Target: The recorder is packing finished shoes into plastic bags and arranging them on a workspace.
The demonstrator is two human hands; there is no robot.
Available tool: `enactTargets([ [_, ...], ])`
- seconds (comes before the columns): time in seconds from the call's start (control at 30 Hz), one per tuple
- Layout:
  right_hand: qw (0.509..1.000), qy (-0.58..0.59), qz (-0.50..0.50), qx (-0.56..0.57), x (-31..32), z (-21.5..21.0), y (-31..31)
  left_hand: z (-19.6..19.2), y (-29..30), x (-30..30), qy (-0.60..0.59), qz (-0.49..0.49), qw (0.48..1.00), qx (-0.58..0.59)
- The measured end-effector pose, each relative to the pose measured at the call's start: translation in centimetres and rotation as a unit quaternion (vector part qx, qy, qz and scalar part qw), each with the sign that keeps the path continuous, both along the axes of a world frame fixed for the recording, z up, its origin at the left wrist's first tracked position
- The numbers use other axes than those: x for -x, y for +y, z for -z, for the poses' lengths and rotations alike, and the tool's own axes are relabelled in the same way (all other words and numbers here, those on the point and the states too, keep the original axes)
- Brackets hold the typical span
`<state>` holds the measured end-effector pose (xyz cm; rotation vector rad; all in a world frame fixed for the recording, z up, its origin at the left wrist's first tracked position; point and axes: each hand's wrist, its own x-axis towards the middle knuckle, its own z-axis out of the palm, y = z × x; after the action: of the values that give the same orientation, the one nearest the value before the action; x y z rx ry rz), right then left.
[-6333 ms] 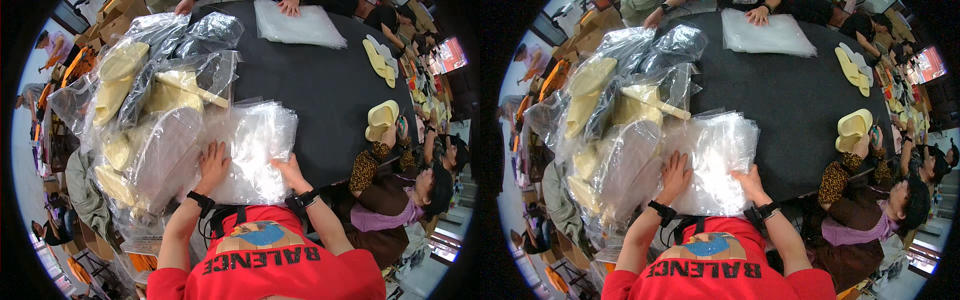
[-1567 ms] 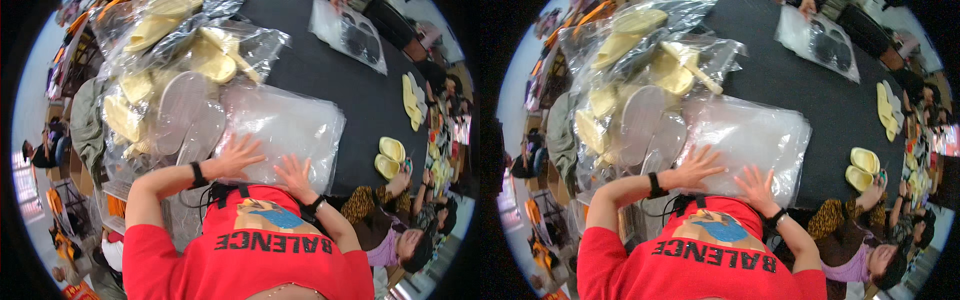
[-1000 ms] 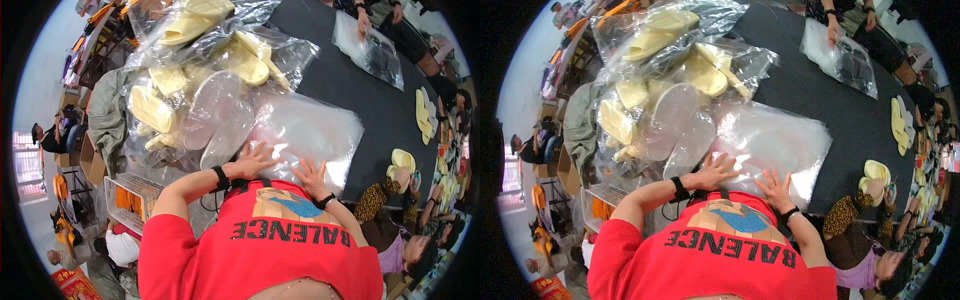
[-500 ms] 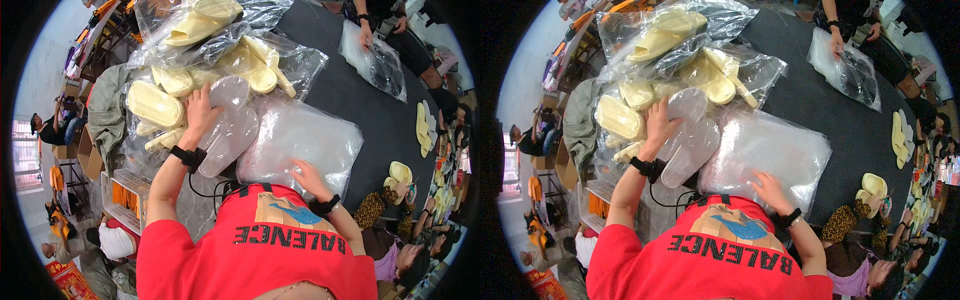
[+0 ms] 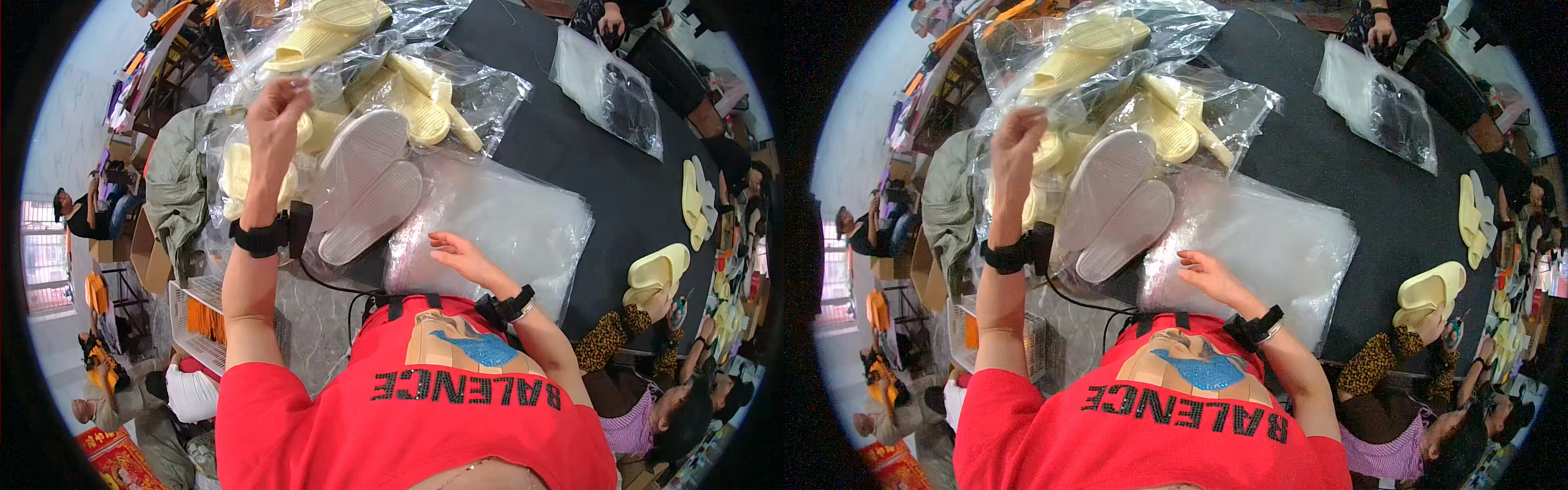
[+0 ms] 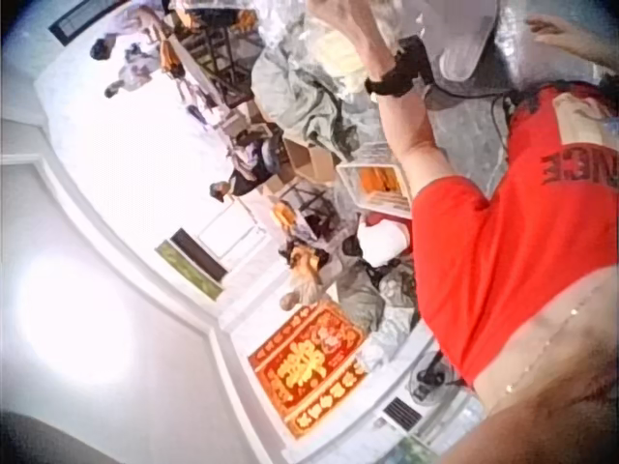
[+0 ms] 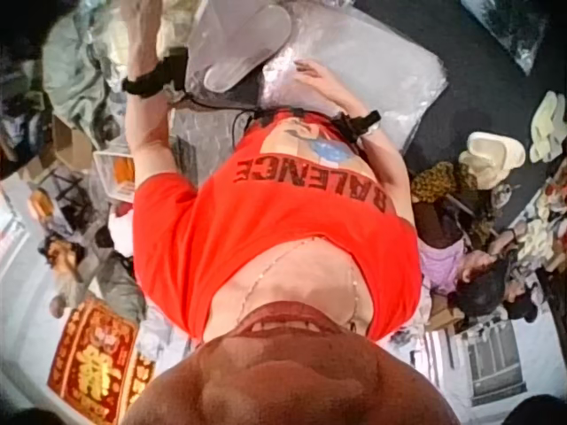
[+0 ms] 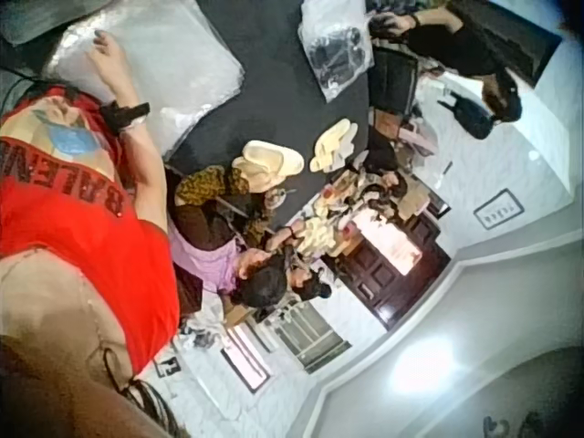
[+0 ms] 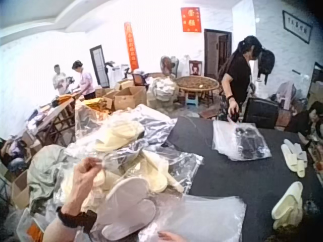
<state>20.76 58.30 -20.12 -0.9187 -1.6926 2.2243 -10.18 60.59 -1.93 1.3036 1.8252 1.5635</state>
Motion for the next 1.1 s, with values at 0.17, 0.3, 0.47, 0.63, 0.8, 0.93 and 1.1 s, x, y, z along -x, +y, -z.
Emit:
enactTargets([
  [0.17, 0.999, -0.022, 0.024, 0.022, -0.1, -1.2, 0.5, -1.5, 0.3, -2.7, 0.5, -0.11, 0.846, -0.146],
  [0.3, 0.998, -0.009, 0.05, 0.038, -0.3, -0.9, 0.7, 1.3, -0.9, -6.5, 0.105, 0.226, 0.953, 0.172],
  [0.47, 0.959, 0.187, 0.083, 0.198, -1.8, -3.8, 0.0, 6.3, 0.2, -4.9, 0.386, 0.033, 0.919, 0.074],
  [0.63, 0.995, 0.079, -0.061, 0.024, 4.0, 5.7, -0.3, 8.6, 1.1, -1.3, 0.361, -0.005, 0.906, 0.219],
  [0.8, 0.988, -0.042, -0.01, 0.151, 2.1, 1.1, -0.4, 7.0, 0.3, -4.7, 0.279, 0.097, 0.911, 0.288],
  [0.93, 0.946, 0.046, 0.026, 0.319, 2.9, 6.4, 0.1, 0.6, -2.7, -10.6, 0.358, 0.277, 0.877, 0.159],
  [1.1, 0.949, 0.159, 0.006, 0.271, 1.3, 4.5, 0.9, -2.7, -3.0, -17.1, 0.415, 0.408, 0.812, 0.032],
])
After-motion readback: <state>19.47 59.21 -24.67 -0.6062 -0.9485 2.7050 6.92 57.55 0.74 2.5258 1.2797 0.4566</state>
